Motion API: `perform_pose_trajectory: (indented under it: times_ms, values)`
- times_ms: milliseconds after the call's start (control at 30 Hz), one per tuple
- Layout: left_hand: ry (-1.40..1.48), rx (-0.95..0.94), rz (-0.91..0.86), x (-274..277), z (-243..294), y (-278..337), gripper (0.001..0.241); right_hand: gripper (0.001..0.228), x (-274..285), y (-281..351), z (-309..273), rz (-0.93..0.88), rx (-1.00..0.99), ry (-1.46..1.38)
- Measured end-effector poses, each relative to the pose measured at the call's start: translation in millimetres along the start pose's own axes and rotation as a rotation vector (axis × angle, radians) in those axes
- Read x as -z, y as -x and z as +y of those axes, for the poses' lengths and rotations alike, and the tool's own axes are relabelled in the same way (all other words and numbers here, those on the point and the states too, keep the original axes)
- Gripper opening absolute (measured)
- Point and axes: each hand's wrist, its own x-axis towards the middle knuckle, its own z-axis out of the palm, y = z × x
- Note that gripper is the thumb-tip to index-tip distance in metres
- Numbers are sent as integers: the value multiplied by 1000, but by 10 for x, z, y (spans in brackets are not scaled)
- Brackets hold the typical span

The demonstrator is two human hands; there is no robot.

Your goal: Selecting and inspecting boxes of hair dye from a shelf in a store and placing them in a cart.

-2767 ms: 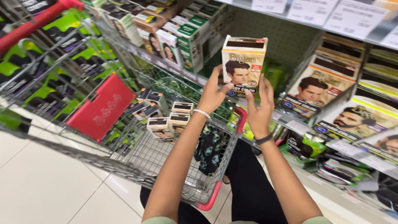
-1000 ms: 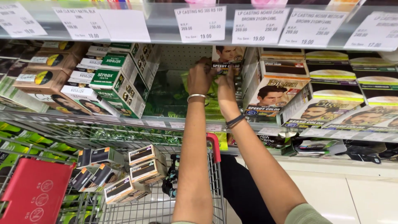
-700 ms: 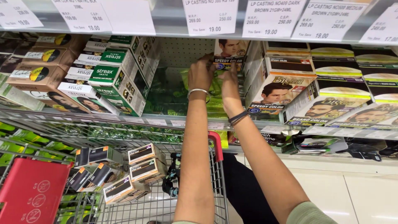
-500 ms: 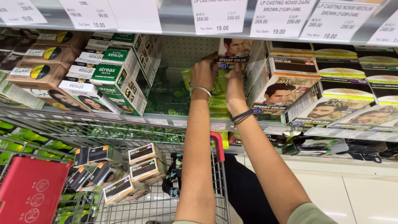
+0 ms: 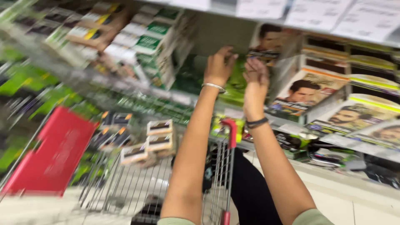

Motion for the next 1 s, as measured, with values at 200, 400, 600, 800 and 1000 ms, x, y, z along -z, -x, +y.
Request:
perform_pose_trajectory:
  times_ms: [200, 400, 600, 800, 1000]
  values:
    - [-41, 25, 60, 1514, 782, 751, 21, 17, -603, 909, -293, -416, -148, 19]
    - [-655, 372, -117, 2463, -821, 2077, 28, 36, -1113, 1581, 616, -1160, -196, 894]
    - [-931, 711, -524, 2518, -924, 2639, 91, 79, -1485, 2106, 210, -1341, 31, 1358]
    - [-1093, 751, -662, 2265, -659, 2604, 87, 90, -1426, 2101, 640, -1388, 278, 1424]
    - [-1252, 511, -628, 2163, -1051, 2734, 38, 82, -1269, 1873, 681, -1385, -126, 1507]
